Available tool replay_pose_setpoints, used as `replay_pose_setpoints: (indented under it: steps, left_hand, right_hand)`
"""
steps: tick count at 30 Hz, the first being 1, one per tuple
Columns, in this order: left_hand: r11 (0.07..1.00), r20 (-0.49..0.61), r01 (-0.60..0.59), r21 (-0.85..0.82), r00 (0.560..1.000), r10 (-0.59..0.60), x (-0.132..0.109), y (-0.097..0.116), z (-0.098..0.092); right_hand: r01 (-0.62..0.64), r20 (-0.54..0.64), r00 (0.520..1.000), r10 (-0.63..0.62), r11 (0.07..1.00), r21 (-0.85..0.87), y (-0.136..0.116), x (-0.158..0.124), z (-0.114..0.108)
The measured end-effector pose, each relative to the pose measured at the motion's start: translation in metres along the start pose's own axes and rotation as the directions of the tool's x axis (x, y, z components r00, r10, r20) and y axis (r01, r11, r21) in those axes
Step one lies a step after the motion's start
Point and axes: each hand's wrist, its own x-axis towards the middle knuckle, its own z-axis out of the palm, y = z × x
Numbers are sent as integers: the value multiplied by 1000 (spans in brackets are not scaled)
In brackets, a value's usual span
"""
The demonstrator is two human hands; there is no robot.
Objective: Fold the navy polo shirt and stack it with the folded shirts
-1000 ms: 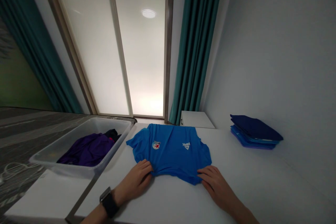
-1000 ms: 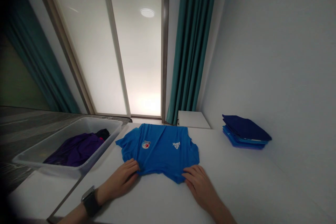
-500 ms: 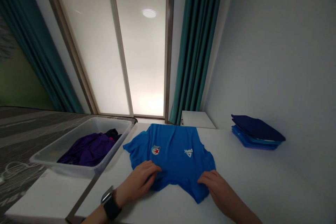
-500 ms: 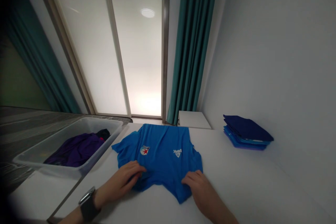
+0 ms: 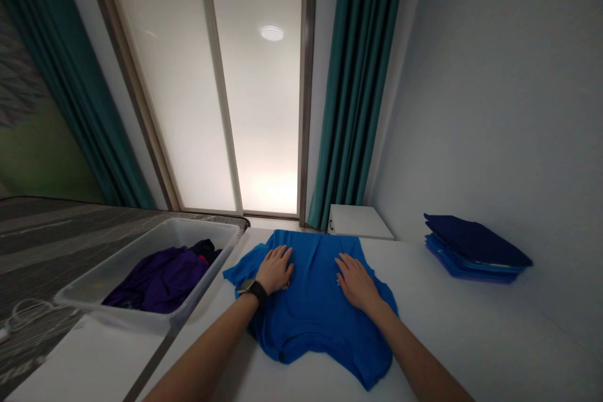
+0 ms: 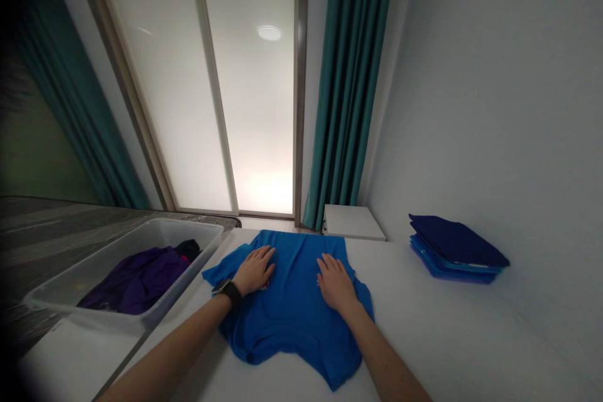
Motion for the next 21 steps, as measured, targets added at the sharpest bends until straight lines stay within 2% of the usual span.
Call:
replay_pose_setpoints:
  steps: [4, 8, 11, 16, 21]
  left_hand:
    - [990, -32, 135, 35, 990, -134, 0, -2, 19]
    - [970, -45, 236, 53, 971, -234, 1, -2, 27]
    - [969, -61, 244, 51, 969, -240, 0, 4, 29]
    - [975, -44, 220, 4, 975, -220, -8, 13, 27]
    - [969, -58, 249, 5, 967, -248, -14, -6, 18]
  right_hand:
    - [-99, 43, 994, 100, 995, -31, 9, 2, 14]
    - [-245, 42, 968, 249, 967, -73, 27, -5, 16]
    - [-331, 36, 941, 337, 937, -114, 46, -12, 14]
    - [-407, 38, 909, 415, 904, -135, 67, -21, 17]
    - [-432, -12, 901, 433, 898, -84, 80, -26, 25]
